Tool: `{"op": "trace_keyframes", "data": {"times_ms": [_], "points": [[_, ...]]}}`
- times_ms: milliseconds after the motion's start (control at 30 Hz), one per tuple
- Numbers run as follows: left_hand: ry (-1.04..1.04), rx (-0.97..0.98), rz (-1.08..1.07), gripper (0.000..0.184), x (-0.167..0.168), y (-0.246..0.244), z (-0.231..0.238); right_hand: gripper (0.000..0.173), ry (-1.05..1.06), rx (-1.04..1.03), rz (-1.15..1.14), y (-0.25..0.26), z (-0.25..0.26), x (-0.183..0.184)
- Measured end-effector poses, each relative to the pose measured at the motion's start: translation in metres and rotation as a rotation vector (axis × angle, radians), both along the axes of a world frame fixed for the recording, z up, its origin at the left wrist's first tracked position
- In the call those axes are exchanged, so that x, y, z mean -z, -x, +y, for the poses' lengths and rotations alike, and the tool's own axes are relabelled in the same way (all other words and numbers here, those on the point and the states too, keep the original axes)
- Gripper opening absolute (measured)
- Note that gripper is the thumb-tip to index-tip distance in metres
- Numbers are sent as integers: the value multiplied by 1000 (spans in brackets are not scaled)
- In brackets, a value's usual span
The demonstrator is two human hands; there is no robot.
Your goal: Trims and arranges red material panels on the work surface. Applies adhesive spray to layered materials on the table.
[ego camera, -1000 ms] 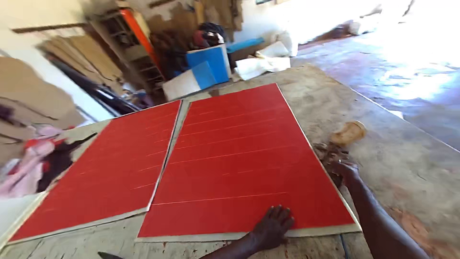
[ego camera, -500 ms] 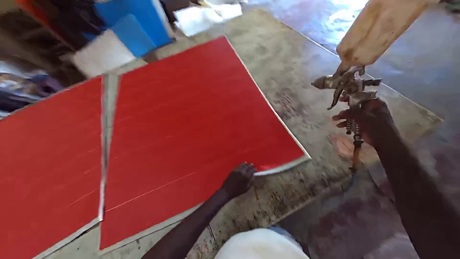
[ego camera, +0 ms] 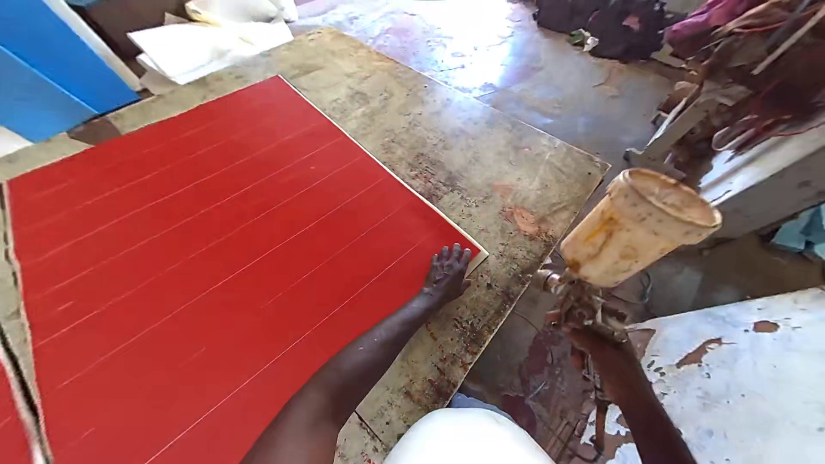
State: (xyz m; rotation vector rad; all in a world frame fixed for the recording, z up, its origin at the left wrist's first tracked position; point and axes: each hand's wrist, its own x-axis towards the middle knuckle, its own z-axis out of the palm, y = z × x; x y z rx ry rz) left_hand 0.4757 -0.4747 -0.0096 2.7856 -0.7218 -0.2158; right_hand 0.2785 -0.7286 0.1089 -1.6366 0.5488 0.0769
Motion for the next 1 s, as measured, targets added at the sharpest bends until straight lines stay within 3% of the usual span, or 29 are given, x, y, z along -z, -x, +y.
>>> {"op": "trace_keyframes", "data": {"times_ms": [100,233,400,500,600,767,900,1000], "points": [[40,122,4,70,5,-24,-8,23,-34,30,22,24,14,9],[-22,317,69,76,-12,-74,-28,31,-65,57,3,47,17,18],[-4,446,-64,25,-58,-87,-20,31,-74,20,-21,63,14,22],[257,324,-140,16,-64,-70,10,30,-37,-48,1,57,14,17],[505,141,-153,14,-46,-51,37,35,-28,-104,25,37,22,9],[567,13,-116,14,10,-35,61,33,48,-188,25,-16,50,0],[632,-77,-129,16,30,-28,60,35,121,-247,-6,-59,69,3],[665,-97,-141,17,37,-25,61,34,195,-273,20,-85,74,24]]}}
